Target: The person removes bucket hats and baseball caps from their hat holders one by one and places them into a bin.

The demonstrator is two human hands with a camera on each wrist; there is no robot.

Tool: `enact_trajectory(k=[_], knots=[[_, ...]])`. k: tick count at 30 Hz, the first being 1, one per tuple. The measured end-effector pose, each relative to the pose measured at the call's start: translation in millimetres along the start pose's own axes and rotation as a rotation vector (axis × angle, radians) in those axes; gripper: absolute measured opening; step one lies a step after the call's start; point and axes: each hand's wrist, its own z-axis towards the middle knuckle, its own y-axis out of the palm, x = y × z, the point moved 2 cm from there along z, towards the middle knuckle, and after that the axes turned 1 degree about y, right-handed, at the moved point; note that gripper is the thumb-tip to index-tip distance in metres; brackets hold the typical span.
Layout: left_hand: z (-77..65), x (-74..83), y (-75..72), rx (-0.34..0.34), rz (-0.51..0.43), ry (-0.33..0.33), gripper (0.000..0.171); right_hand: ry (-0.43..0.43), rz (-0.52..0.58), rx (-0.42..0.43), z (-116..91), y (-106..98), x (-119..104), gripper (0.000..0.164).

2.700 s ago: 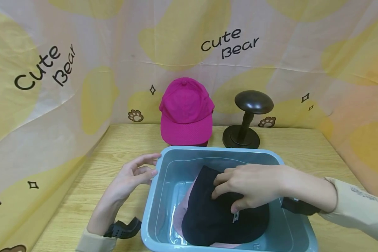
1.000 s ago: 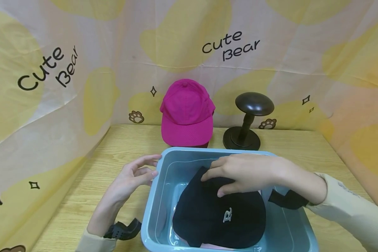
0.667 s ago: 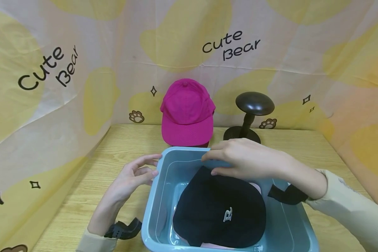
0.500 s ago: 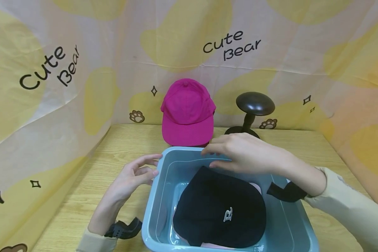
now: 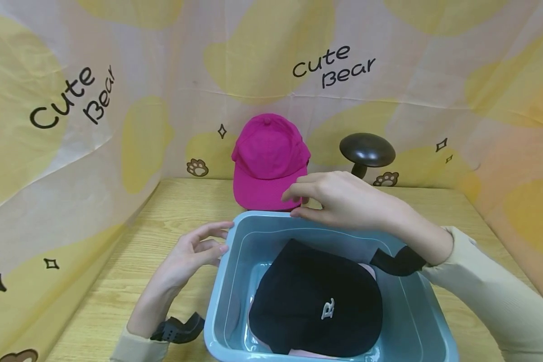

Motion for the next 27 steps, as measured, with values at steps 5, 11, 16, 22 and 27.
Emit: enact_trajectory(k=[5, 11, 16, 22, 27], knots=[[0.6, 0.2, 0.5, -0.004, 0.002, 0.003, 0.048, 0.012, 0.023, 0.024, 7, -2, 6, 0.028], [1.1, 0.5, 0.5, -0.001, -0.008, 0.003, 0.048, 0.03, 0.052, 0.038, 16, -5, 15, 0.023], [-0.9, -0.7, 1.1, -0.002, -0.014, 0.001, 0.048, 0.032, 0.046, 0.032, 25, -9, 20, 0.023], [-1.3, -1.5, 1.3, 0.002, -0.013, -0.017, 0.048, 0.067, 0.05, 0.047, 33, -12, 27, 0.022], [0.0, 0.1, 1.4, 0.0, -0.014, -0.018, 0.048, 0.086, 0.091, 0.067, 38, -14, 37, 0.017]])
